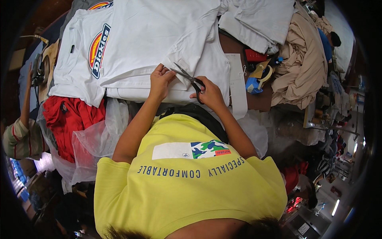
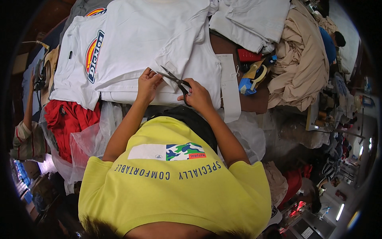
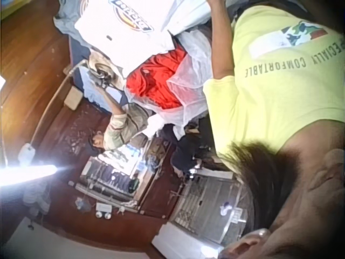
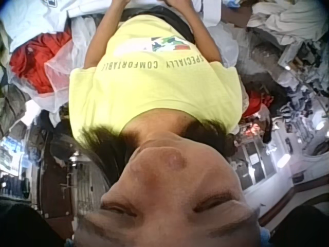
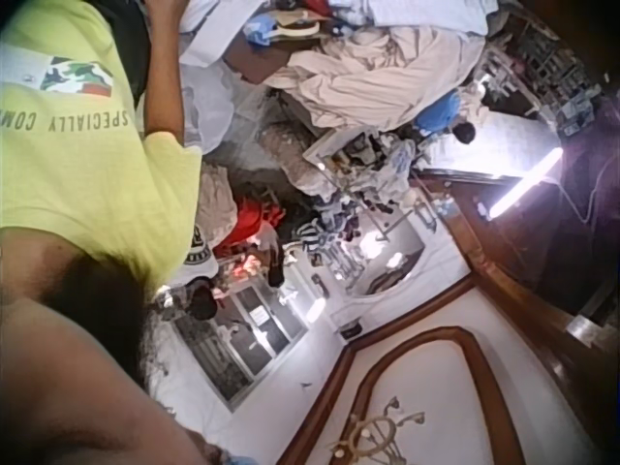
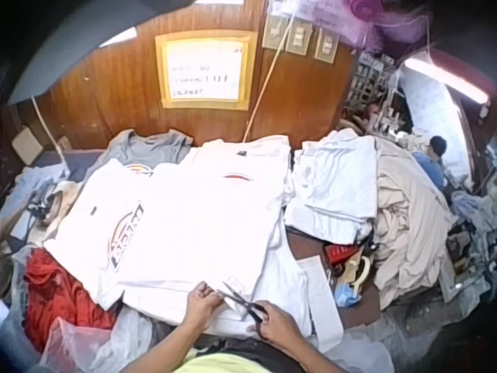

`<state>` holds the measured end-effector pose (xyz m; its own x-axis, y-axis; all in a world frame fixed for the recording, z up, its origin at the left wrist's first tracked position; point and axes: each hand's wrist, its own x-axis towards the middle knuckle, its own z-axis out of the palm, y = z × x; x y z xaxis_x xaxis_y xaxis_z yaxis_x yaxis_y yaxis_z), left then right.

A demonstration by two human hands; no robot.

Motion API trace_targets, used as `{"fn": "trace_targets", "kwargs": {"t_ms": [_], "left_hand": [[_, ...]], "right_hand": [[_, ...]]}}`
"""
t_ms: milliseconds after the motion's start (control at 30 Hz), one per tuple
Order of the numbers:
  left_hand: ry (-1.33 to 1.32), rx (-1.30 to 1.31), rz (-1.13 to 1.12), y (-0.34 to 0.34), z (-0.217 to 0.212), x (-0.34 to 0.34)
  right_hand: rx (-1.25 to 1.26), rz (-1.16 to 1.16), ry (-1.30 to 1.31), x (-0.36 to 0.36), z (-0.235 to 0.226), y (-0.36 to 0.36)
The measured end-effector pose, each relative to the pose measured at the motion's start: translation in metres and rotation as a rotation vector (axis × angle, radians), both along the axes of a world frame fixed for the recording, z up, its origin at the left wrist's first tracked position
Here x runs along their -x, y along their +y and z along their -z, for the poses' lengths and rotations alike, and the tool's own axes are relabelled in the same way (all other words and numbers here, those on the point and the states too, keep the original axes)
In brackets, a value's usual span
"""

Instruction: The person picks up, inspects, and folds white t-shirts on a large work table. They use shears to trim loose threads from several shirts before stacking them on the table.

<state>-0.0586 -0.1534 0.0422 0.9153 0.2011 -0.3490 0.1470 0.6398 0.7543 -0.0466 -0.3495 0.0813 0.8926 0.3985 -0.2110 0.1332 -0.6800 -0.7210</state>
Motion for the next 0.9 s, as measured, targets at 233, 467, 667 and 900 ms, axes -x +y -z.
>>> {"fn": "trace_targets", "kwargs": {"t_ms": [233, 467, 667, 900], "left_hand": [[-0.029, -0.025, 0.010, 0.003, 0.005, -0.001], [-0.017, 0.038, -0.027, 0.002, -0.003, -0.004], [-0.055, 0.013, -0.039, 0.004, 0.005, -0.004], [-0.063, -0.013, -0.037, 0.004, 0.000, -0.005]], "right_hand": [[0.008, -0.004, -0.013, -0.010, 0.000, 0.012], [-0.109, 0.035, 0.051, -0.002, 0.010, 0.004], [0.004, 0.016, -0.133, -0.007, 0.004, 0.016], [0.002, 0.032, -0.053, -0.011, -0.005, 0.027]]}}
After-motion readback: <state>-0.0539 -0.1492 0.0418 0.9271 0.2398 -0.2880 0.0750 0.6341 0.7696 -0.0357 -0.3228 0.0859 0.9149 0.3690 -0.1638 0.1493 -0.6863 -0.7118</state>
